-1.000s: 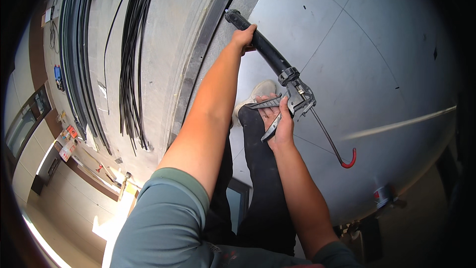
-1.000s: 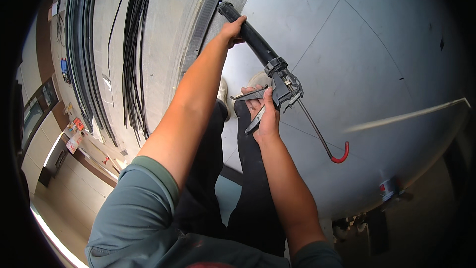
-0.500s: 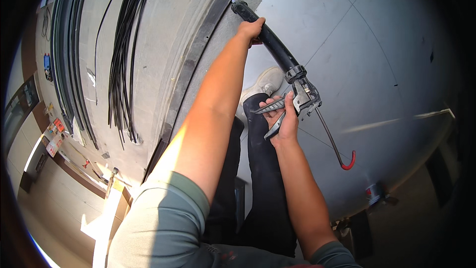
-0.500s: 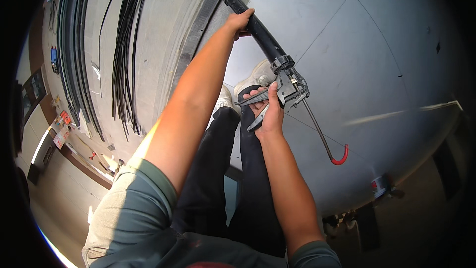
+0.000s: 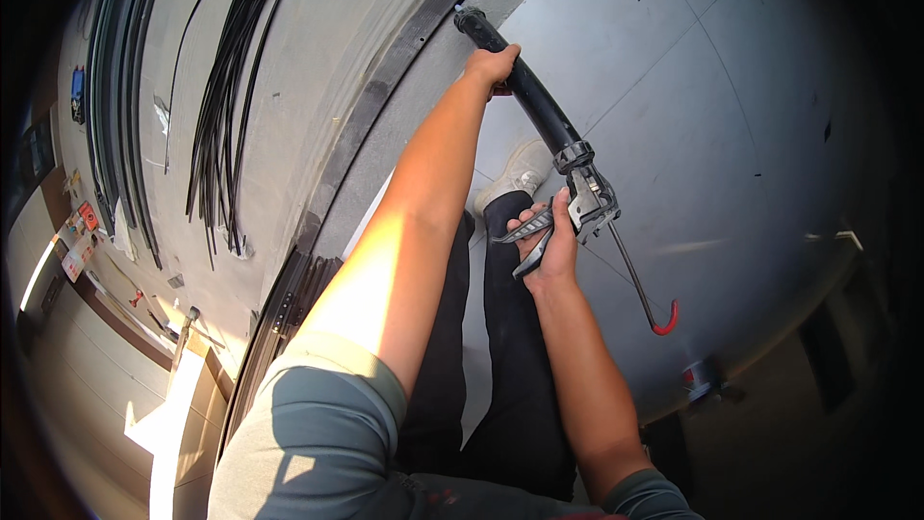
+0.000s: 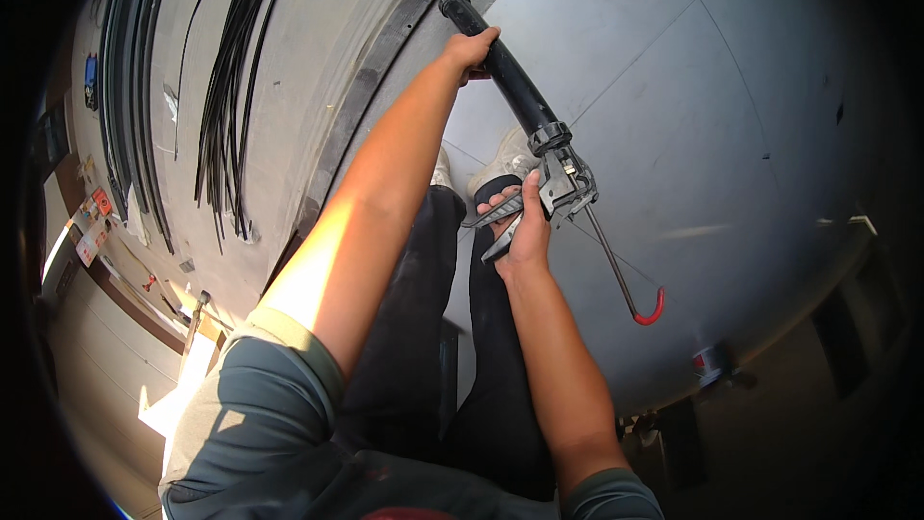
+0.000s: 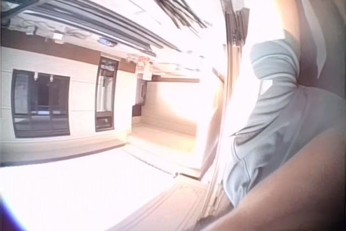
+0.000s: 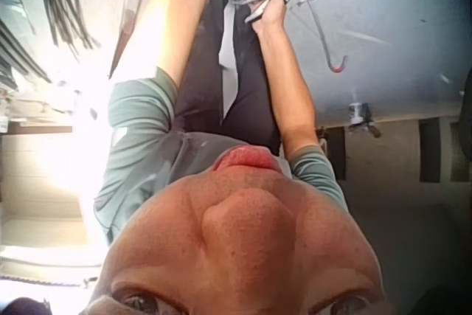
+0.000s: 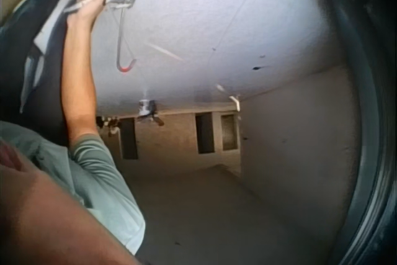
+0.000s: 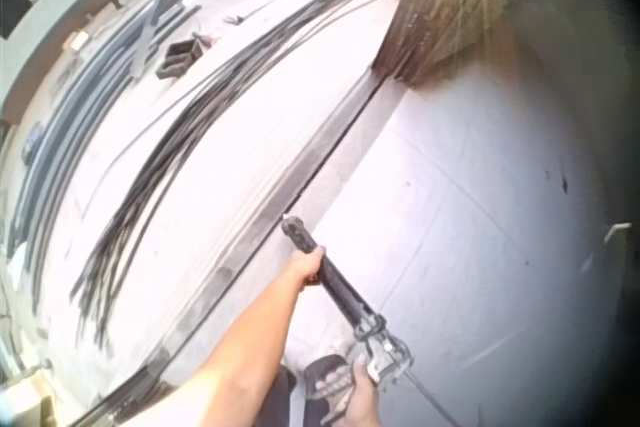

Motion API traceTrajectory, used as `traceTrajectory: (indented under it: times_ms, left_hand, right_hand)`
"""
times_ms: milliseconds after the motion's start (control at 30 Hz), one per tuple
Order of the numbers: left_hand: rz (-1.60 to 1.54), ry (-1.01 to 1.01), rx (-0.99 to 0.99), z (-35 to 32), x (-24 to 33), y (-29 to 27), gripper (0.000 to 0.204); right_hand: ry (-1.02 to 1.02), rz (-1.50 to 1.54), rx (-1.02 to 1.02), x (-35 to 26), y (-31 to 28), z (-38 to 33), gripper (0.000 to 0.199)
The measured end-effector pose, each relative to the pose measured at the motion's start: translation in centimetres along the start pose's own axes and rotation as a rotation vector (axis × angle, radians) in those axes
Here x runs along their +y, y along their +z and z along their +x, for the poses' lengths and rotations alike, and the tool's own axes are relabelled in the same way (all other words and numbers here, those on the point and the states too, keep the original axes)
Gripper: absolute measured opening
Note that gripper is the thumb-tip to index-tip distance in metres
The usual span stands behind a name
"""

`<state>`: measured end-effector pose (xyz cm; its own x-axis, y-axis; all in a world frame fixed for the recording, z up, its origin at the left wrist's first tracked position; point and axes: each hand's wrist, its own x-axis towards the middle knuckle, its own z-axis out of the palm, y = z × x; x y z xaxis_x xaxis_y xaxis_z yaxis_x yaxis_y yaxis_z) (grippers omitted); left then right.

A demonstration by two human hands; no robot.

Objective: The person uses a caulking gun to apply sealant along the bottom edge of a glass door frame. They then kneel and use their fingers to smooth the sealant bead along the joint between the frame and the floor.

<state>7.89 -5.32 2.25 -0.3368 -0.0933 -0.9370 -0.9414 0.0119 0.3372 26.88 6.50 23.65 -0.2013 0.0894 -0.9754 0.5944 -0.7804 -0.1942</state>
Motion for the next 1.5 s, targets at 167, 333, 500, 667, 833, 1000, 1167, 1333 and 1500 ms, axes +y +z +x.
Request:
traceTrajectory:
  times_ms: [167,333,500,667,833,1000,1167,1333,1500]
  left_hand:
    - [-0.042,0.011,0.011,0.0,-0.7,-0.3,0.049]
    - [-0.058,0.008,0.031,-0.2,-1.1,-0.5,0.047]
    - [-0.072,-0.008,0.064,-1.0,-1.4,-0.9,0.046]
    - [-0.076,-0.003,0.104,-1.5,-1.7,-1.1,0.048]
    - [-0.117,0.015,0.139,-1.9,-2.3,-1.2,0.051]
    - [-0.156,0.04,0.177,-2.9,-2.6,-1.6,0.055]
    - [-0.129,0.054,0.197,-3.2,-2.7,-1.9,0.055]
    - [-0.077,0.071,0.217,-3.5,-2.4,-1.8,0.055]
    - [-0.068,0.065,0.192,-4.9,-1.2,-1.9,0.055]
  right_hand:
    - [0.007,-0.002,0.001,-0.2,0.1,-0.1,0.043]
    - [0.019,-0.07,0.001,-0.3,-0.6,-0.2,0.05]
    - [0.047,-0.093,-0.012,-0.4,-1.2,-0.3,0.052]
    - [0.081,-0.103,-0.004,-0.7,-1.5,-0.4,0.05]
    - [0.063,-0.191,-0.038,-0.8,-2.3,-0.2,0.054]
    - [0.064,-0.249,-0.086,-0.4,-3.4,0.2,0.058]
    - [0.003,-0.058,-0.292,0.0,-3.9,0.0,0.063]
    - [0.038,-0.022,-0.298,0.3,-3.5,-0.5,0.068]
    - [0.045,-0.025,-0.236,0.7,-2.9,-1.9,0.064]
